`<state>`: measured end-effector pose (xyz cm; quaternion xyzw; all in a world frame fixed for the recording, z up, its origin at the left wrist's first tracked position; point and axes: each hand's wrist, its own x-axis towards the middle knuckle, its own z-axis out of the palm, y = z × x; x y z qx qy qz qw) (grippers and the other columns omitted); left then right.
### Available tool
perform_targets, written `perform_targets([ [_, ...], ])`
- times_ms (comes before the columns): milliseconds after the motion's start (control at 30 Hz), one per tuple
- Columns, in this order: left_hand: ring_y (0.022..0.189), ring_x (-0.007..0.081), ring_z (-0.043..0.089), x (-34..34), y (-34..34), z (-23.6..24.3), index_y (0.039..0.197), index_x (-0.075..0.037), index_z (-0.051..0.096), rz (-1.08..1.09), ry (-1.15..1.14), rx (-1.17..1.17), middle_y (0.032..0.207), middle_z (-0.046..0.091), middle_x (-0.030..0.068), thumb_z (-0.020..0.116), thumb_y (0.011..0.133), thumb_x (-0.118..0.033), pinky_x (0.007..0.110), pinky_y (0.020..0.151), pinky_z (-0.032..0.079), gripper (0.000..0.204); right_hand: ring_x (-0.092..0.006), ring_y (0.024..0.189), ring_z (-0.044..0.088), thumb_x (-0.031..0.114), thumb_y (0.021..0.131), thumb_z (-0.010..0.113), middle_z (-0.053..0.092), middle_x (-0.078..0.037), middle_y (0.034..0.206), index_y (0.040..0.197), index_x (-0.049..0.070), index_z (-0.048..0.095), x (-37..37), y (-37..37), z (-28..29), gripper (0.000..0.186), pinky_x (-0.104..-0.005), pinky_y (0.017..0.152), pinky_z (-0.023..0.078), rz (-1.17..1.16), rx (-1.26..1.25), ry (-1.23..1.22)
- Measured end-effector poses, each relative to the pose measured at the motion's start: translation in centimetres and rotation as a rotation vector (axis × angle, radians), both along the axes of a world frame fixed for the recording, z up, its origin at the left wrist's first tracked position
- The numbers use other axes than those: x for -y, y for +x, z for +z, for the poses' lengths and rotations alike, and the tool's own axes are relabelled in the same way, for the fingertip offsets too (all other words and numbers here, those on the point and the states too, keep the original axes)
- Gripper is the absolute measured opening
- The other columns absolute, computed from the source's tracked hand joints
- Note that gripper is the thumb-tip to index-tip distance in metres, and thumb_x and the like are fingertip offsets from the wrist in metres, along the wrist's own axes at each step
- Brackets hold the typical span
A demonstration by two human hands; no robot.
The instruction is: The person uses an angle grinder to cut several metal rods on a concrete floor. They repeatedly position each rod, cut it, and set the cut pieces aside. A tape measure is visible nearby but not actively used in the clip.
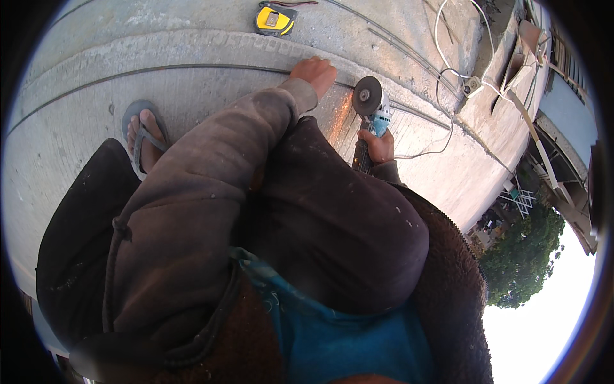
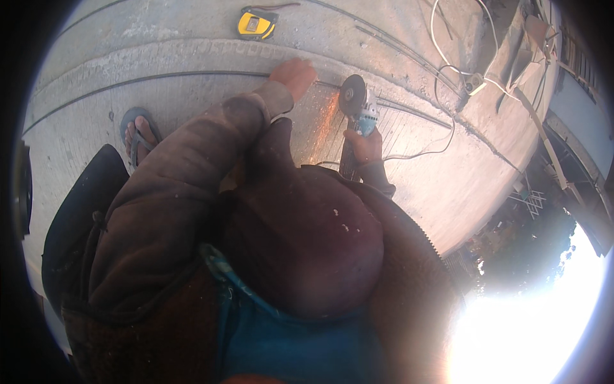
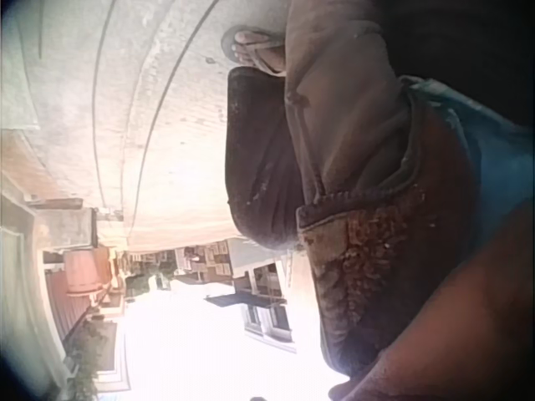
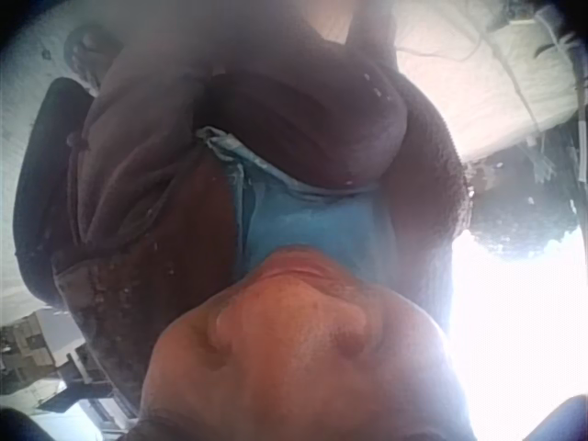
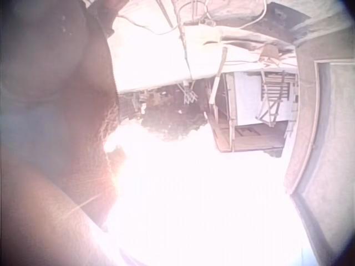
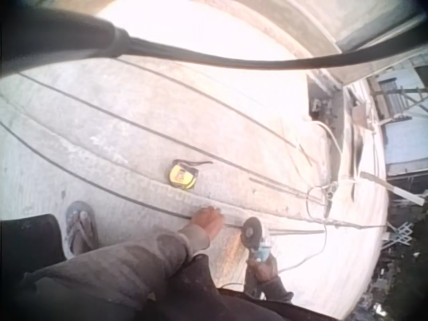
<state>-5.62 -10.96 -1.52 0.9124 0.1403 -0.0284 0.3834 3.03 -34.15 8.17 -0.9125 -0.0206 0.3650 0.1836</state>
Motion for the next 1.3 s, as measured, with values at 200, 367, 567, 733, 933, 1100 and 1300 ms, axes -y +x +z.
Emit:
perform_targets([
  [200,0.098,0.0321,0.063,-0.2,0.2,0.5,0.087,-0.006,0.07,-0.022,0.04,-0.031,0.097,0.066,0.0123,0.056,0.083,-0.01,0.043,0.082,0.053,0.015,-0.0184,0.074,0.064,0.021,0.071,0.074,0.069,-0.01,0.083,0.101,-0.002,0.065,-0.1,0.6,-0.6,0.039,-0.034,0.067,0.05,-0.031,0.002,0.037],
  [367,0.097,0.0345,0.062,-0.3,0.1,0.4,0.083,-0.004,0.069,-0.02,0.013,-0.006,0.099,0.065,0.015,0.055,0.082,-0.009,0.045,0.08,0.053,0.015,-0.018,0.071,0.064,0.02,0.071,0.073,0.068,-0.009,0.081,0.097,-0.002,0.065,-0.3,0.9,-0.8,0.035,-0.033,0.065,0.051,-0.011,0.022,0.028],
  [567,0.095,0.0338,0.062,0.2,0.2,0.2,0.082,-0.005,0.068,0.003,0.029,-0.014,0.098,0.065,0.0139,0.055,0.082,-0.009,0.045,0.08,0.052,0.014,-0.0191,0.075,0.065,0.022,0.07,0.074,0.069,-0.011,0.084,0.101,-0.002,0.066,1.1,1.3,-1.9,0.04,-0.0339,0.068,0.051,-0.047,-0.023,0.004],
  [733,0.095,0.0335,0.062,0.2,0.1,-0.3,0.081,-0.006,0.068,0.014,0.017,0.029,0.098,0.065,0.0136,0.056,0.081,-0.008,0.045,0.079,0.052,0.012,-0.021,0.078,0.066,0.022,0.07,0.075,0.07,-0.011,0.087,0.103,-0.001,0.066,1.9,1.4,-2.3,0.042,-0.035,0.07,0.051,-0.005,0.006,0.078],
  [933,0.095,0.0336,0.062,0.1,0.1,0.0,0.081,-0.006,0.068,0.002,0.022,0.037,0.096,0.065,0.0135,0.057,0.079,-0.008,0.044,0.079,0.052,0.011,-0.0216,0.078,0.066,0.022,0.069,0.075,0.07,-0.012,0.086,0.102,-0.001,0.066,2.2,1.6,-2.4,0.041,-0.0351,0.07,0.051,-0.017,-0.023,0.061],
  [1100,0.094,0.0337,0.062,0.0,-0.1,0.0,0.082,-0.006,0.068,-0.002,0.019,0.015,0.098,0.065,0.0133,0.057,0.08,-0.008,0.045,0.078,0.053,0.011,-0.0207,0.075,0.065,0.021,0.069,0.075,0.069,-0.011,0.086,0.102,-0.002,0.065,-0.5,1.1,-0.5,0.041,-0.035,0.069,0.051,0.021,0.002,0.001],
  [1300,0.097,0.0316,0.061,0.1,0.0,0.6,0.087,-0.007,0.067,-0.072,0.082,-0.023,0.097,0.064,0.0109,0.057,0.081,-0.009,0.044,0.079,0.053,0.012,-0.0202,0.064,0.064,0.013,0.074,0.07,0.066,-0.011,0.077,0.093,-0.003,0.063,-0.3,0.3,-0.3,0.025,-0.0333,0.059,0.053,-0.241,-0.018,0.188],
])
